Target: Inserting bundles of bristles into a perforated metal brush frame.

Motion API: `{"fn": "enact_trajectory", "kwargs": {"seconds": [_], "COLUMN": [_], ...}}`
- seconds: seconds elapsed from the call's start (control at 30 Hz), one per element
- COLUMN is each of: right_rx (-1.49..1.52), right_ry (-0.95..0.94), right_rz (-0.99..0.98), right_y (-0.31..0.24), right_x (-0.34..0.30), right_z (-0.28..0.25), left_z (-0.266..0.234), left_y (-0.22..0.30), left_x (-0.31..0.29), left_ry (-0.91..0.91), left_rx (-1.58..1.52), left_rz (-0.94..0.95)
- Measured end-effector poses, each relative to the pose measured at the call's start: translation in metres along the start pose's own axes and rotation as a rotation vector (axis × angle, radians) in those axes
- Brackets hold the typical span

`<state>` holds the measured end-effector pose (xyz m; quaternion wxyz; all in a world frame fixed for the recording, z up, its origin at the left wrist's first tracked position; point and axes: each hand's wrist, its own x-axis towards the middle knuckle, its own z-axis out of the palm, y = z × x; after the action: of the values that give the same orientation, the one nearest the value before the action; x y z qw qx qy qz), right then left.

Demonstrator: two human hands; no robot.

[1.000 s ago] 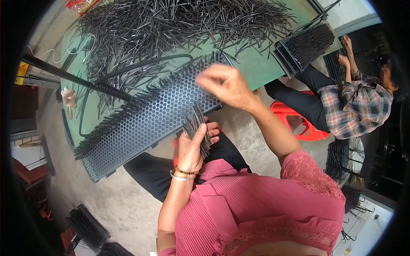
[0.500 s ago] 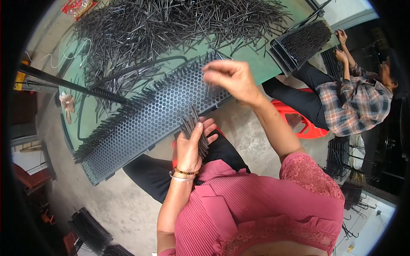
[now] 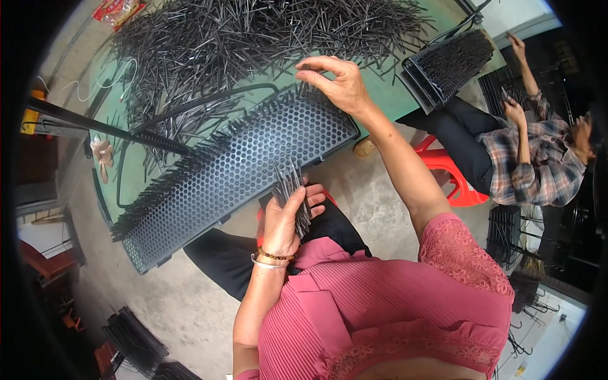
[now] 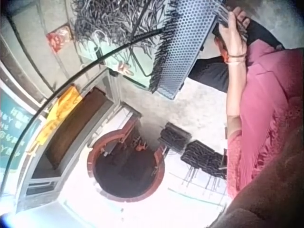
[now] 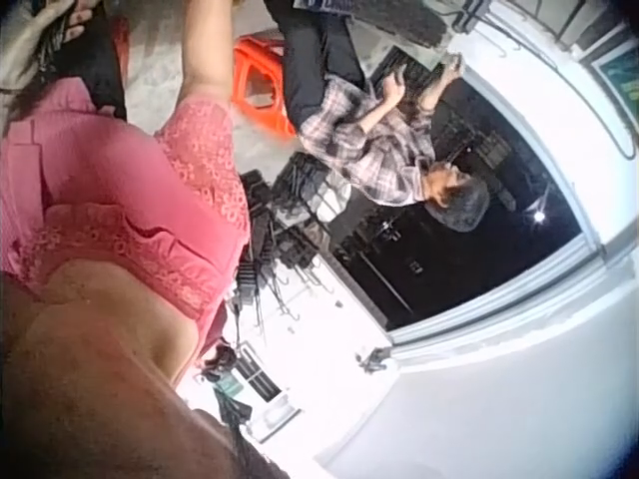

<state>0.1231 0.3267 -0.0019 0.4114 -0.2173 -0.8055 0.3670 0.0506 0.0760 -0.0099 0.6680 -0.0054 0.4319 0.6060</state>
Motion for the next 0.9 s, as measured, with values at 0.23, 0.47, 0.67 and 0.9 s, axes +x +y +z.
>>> {"fn": "enact_trajectory", "kwargs": {"seconds": [0.23, 0.47, 0.67, 0.9], "right_rx": [-0.073, -0.158, -0.291, -0.331], "right_ry": [0.086, 0.090, 0.039, 0.051], "right_rz": [-0.078, -0.110, -0.276, -0.391], "right_y": [-0.004, -0.007, 0.003, 0.005], "right_x": [-0.006, -0.011, -0.016, -0.018], "right_z": [0.007, 0.010, 0.014, 0.016], "left_z": [-0.002, -0.003, -0.003, -0.002], "left_y": [0.000, 0.000, 0.001, -0.001], "left_x": [-0.001, -0.002, -0.002, -0.003], "left_ry": [0.003, 0.007, 0.003, -0.025], "left_rx": [0.003, -0.003, 0.007, 0.039], "left_rz": [-0.003, -0.003, -0.010, -0.021]}}
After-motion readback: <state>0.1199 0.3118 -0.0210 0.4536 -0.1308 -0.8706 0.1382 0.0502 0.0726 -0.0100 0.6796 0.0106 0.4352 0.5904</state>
